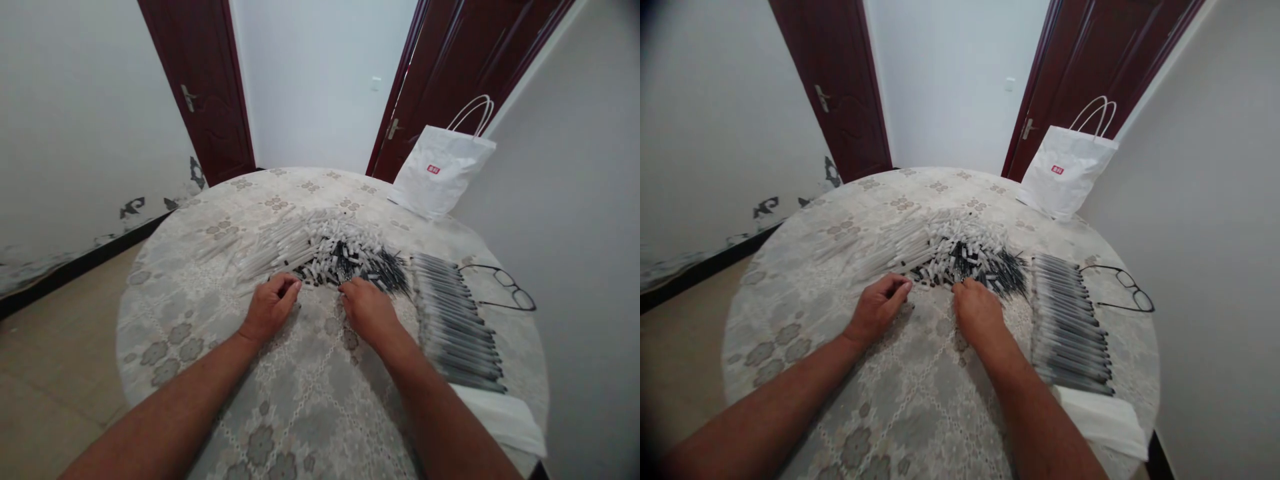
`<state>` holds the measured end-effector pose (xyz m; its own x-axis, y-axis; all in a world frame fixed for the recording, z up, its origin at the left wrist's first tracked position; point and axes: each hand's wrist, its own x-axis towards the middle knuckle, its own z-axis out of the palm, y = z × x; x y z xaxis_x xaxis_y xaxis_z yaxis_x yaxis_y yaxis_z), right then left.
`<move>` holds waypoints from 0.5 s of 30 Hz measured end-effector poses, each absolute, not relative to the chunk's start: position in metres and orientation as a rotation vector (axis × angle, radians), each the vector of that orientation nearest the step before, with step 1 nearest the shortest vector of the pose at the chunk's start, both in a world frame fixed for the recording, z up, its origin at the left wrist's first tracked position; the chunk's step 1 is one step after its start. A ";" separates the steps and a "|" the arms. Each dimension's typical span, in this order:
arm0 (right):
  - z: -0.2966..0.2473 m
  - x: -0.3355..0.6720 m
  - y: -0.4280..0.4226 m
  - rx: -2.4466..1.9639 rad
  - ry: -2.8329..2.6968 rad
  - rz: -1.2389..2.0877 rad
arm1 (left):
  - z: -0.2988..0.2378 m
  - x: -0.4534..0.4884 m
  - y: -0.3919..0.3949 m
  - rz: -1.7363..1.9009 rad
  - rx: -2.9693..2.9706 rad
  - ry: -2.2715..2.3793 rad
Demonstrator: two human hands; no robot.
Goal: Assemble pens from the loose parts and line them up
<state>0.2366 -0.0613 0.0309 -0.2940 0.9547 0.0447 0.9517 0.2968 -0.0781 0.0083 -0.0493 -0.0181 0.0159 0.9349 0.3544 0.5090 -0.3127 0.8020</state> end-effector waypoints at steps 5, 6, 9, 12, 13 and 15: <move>0.007 0.229 -0.063 -1.827 -2.296 -0.077 | -0.022 0.010 -0.048 1.239 1.867 1.470; 0.004 0.227 -0.064 -1.820 -2.262 -0.103 | -0.021 0.011 -0.048 1.235 1.869 1.468; 0.000 0.225 -0.066 -1.797 -2.183 -0.167 | -0.021 0.011 -0.048 1.227 1.858 1.462; -0.002 0.225 -0.065 -1.775 -2.208 -0.196 | -0.020 0.011 -0.048 1.260 1.806 1.470; -0.002 0.225 -0.064 -1.768 -2.236 -0.199 | -0.021 0.011 -0.047 1.274 1.781 1.477; -0.004 0.226 -0.062 -1.762 -2.287 -0.203 | -0.021 0.010 -0.047 1.294 1.734 1.495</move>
<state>0.2264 -0.0620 -0.0038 -0.2392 0.9305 0.2775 0.9648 0.2599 -0.0401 0.0098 -0.0470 -0.0213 -0.0582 0.9425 0.3291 0.4611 -0.2670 0.8462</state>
